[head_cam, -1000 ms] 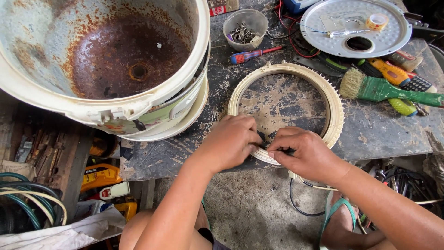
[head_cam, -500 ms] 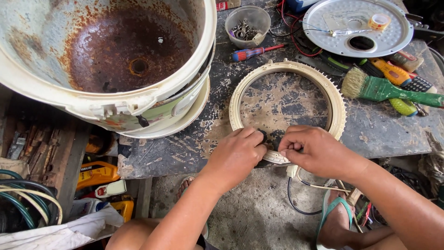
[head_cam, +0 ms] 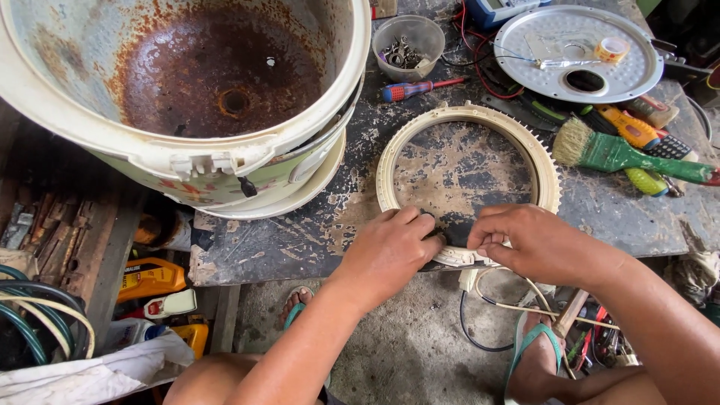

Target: Repairing a circular rim component by fitting a metal strip into a plastic frame on a workbench.

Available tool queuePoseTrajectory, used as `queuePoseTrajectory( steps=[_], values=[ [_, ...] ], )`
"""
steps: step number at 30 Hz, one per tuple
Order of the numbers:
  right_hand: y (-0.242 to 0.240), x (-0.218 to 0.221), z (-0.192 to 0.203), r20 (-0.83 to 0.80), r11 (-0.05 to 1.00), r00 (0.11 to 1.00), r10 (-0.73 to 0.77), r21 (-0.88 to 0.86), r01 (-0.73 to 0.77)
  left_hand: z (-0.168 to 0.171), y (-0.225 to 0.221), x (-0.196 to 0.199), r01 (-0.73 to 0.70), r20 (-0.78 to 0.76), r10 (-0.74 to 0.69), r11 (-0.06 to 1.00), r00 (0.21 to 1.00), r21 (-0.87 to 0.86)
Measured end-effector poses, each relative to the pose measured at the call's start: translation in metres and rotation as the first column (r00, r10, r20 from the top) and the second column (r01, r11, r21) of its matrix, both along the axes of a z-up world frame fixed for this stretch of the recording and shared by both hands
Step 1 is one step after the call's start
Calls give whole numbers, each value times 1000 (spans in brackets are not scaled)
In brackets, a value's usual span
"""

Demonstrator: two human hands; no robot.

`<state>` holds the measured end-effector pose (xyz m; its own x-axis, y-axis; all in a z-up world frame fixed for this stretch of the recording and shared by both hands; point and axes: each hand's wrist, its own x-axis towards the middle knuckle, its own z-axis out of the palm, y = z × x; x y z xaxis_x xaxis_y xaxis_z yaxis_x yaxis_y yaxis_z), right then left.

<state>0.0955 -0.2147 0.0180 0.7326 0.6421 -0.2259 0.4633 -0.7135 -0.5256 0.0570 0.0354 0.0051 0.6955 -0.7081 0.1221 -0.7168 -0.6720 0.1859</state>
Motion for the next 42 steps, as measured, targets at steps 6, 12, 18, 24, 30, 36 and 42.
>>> queuePoseTrajectory(
  steps=[6, 12, 18, 24, 30, 36, 42],
  values=[
    [4, 0, 1, 17, 993, 1000, 21, -118, -19, -3, 2, 2, 8, 38, -7, 1000, 999, -24],
    [-1, -4, 1, -1, 999, 1000, 16, -39, -16, -4, 2, 2, 9, 45, -8, 1000, 999, -26],
    [-15, 3, -1, 22, 998, 1000, -10, -64, 11, -5, 1, 1, -4, 71, 5, 1000, 997, -7],
    [-18, 1, -8, 89, 984, 992, 89, -163, -74, -6, 1, 1, -2, 66, 4, 1000, 998, -28],
    [-20, -1, 0, 73, 995, 997, 3, -96, 4, -3, 1, 0, -7, 64, 7, 1000, 998, -6],
    [-22, -1, -1, 116, 990, 989, 96, -116, -82, -1, 0, -1, -8, 40, 8, 1000, 999, -2],
    [-27, 3, -4, 199, 985, 971, 135, -137, -109, -3, 1, -2, -11, 41, 11, 1000, 999, 20]
  ],
)
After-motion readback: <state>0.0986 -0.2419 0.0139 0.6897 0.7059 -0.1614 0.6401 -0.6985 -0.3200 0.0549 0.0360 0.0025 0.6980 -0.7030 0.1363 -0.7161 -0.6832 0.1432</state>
